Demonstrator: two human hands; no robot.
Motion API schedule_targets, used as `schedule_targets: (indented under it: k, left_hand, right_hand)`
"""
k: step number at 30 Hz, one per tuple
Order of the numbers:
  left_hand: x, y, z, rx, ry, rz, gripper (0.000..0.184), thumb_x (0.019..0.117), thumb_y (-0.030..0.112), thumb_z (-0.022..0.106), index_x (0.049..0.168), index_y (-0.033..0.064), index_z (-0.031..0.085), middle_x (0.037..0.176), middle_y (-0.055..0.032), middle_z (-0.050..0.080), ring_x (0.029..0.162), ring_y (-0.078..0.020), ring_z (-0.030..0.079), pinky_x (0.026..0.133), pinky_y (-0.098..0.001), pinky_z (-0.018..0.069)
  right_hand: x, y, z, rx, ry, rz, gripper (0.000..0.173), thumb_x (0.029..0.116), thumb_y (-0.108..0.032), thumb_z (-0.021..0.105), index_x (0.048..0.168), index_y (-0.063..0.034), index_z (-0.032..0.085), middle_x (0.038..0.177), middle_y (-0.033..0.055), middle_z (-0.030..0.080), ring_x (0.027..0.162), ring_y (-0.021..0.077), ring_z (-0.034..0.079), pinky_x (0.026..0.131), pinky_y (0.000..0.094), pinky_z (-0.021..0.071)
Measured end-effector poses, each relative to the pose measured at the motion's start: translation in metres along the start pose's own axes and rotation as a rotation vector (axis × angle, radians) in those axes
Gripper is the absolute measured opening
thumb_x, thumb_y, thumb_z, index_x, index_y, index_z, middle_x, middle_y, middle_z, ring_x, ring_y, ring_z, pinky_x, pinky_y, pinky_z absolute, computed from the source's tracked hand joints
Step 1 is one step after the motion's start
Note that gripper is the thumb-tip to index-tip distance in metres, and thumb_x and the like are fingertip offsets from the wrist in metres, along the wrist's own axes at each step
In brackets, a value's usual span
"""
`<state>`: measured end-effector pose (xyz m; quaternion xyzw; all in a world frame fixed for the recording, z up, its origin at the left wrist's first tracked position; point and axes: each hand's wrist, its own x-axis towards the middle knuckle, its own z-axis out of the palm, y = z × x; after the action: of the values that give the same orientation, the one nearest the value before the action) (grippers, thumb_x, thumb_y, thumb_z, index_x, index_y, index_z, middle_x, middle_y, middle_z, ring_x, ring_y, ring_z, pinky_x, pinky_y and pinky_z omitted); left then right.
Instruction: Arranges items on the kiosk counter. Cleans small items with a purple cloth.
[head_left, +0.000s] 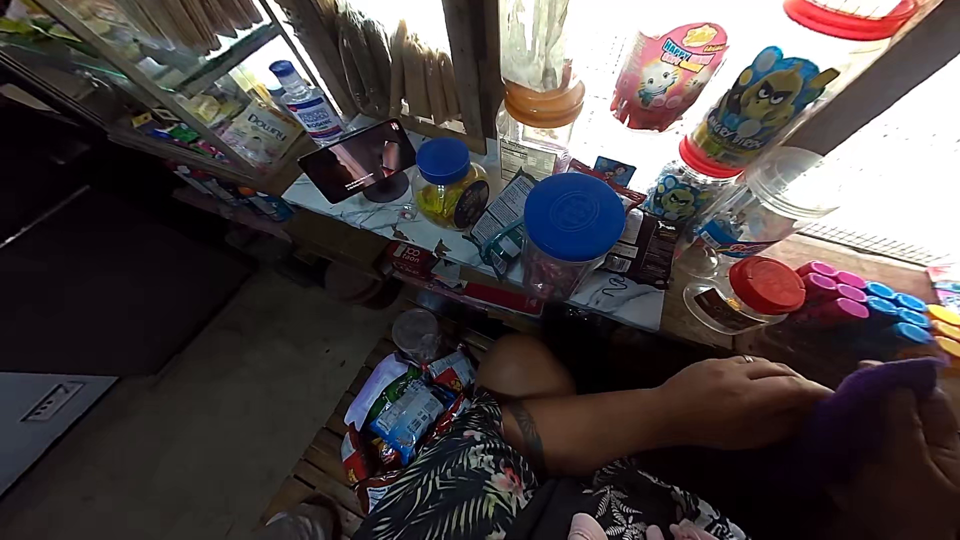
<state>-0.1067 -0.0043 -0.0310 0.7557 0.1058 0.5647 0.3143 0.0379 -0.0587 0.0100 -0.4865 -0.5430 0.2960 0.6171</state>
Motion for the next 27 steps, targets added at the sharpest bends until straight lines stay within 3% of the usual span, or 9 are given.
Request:
schedule_targets:
  k: [2,4,7,10,12,14,17,21,27]
  left_hand:
    - [-0.001,0.002,0.002,-0.04,-0.008,-0.016,0.022,0.0889,-0.006,0.059,0.107,-0.0124,0.07,0.099,-0.0235,0.072,0.095,-0.0326,0.072,0.088,-0.0418,0.0574]
    - [-0.001,0.002,0.003,-0.078,-0.005,-0.041,0.021,0.0877,-0.007,0.063,0.107,-0.0142,0.068,0.096,-0.0243,0.071,0.089,-0.0311,0.072,0.084,-0.0399,0.0585]
    - [0.0,0.003,0.002,-0.103,-0.003,-0.064,0.021,0.0865,-0.005,0.067,0.105,-0.0148,0.067,0.095,-0.0254,0.07,0.084,-0.0299,0.072,0.078,-0.0378,0.0596]
    - [0.001,0.005,0.001,-0.092,0.009,-0.083,0.022,0.0837,-0.004,0.07,0.103,-0.0146,0.068,0.096,-0.0256,0.07,0.083,-0.0296,0.072,0.077,-0.0375,0.0598]
    - [0.002,0.004,0.0,-0.09,0.06,-0.088,0.023,0.0811,-0.006,0.072,0.101,-0.0163,0.066,0.092,-0.0261,0.068,0.078,-0.0283,0.071,0.074,-0.0356,0.0601]
    - [0.004,0.004,-0.002,-0.098,0.105,-0.1,0.023,0.0804,-0.007,0.071,0.099,-0.0173,0.065,0.091,-0.0267,0.067,0.077,-0.0269,0.069,0.072,-0.0328,0.0595]
    - [0.004,0.003,-0.004,-0.118,0.078,-0.176,0.027,0.0832,-0.008,0.071,0.107,-0.0188,0.064,0.098,-0.0288,0.066,0.081,-0.0273,0.07,0.074,-0.032,0.06]
    - [0.004,0.003,-0.004,-0.103,0.055,-0.187,0.028,0.0833,-0.011,0.067,0.11,-0.0188,0.065,0.1,-0.0291,0.066,0.083,-0.0288,0.071,0.076,-0.0337,0.0599]
    - [0.002,0.0,-0.002,-0.011,0.134,-0.122,0.022,0.0838,-0.01,0.063,0.105,-0.0153,0.069,0.096,-0.0259,0.07,0.086,-0.0306,0.072,0.079,-0.0384,0.0599]
  right_hand:
    - [0.004,0.004,0.0,-0.011,0.006,-0.046,0.034,0.1064,-0.023,0.052,0.137,-0.0142,0.04,0.107,-0.0211,0.066,0.097,-0.0059,0.064,0.09,0.0162,0.0536]
    - [0.006,0.006,0.001,0.025,0.053,-0.042,0.041,0.1036,-0.021,0.057,0.135,-0.0121,0.033,0.106,-0.0174,0.063,0.097,-0.0038,0.065,0.09,0.0173,0.0544]
    - [0.006,0.008,0.002,-0.011,0.046,-0.11,0.008,0.1051,-0.023,0.055,0.111,-0.0242,0.061,0.105,-0.0189,0.068,0.101,-0.0041,0.063,0.092,0.0159,0.0507]
    - [-0.002,0.011,0.004,-0.086,0.036,-0.111,0.031,0.1086,-0.042,0.042,0.097,-0.0294,0.068,0.101,-0.0201,0.068,0.1,-0.0036,0.063,0.09,0.0165,0.0512]
    - [-0.007,0.016,0.004,-0.105,-0.001,-0.172,0.042,0.1072,-0.052,0.038,0.106,-0.0272,0.071,0.109,-0.0182,0.069,0.107,-0.0013,0.063,0.095,0.0195,0.0509]
    - [-0.009,0.021,0.002,-0.208,-0.039,-0.26,0.041,0.1098,-0.043,0.038,0.12,-0.0198,0.07,0.12,-0.016,0.066,0.116,-0.0017,0.059,0.103,0.0207,0.0465]
    - [-0.008,0.019,0.002,-0.321,0.007,-0.27,0.035,0.1097,-0.022,0.041,0.12,-0.0054,0.07,0.117,-0.0111,0.066,0.115,-0.0049,0.057,0.103,0.017,0.0452]
    - [-0.007,0.018,0.004,-0.325,0.033,-0.25,0.035,0.1083,-0.018,0.043,0.12,0.0014,0.07,0.113,-0.0083,0.066,0.109,-0.0062,0.058,0.1,0.0146,0.0459]
    - [-0.009,0.024,0.006,-0.332,0.028,-0.278,0.038,0.1089,-0.016,0.04,0.126,0.0056,0.066,0.12,-0.0031,0.064,0.114,-0.0056,0.056,0.103,0.0143,0.0434]
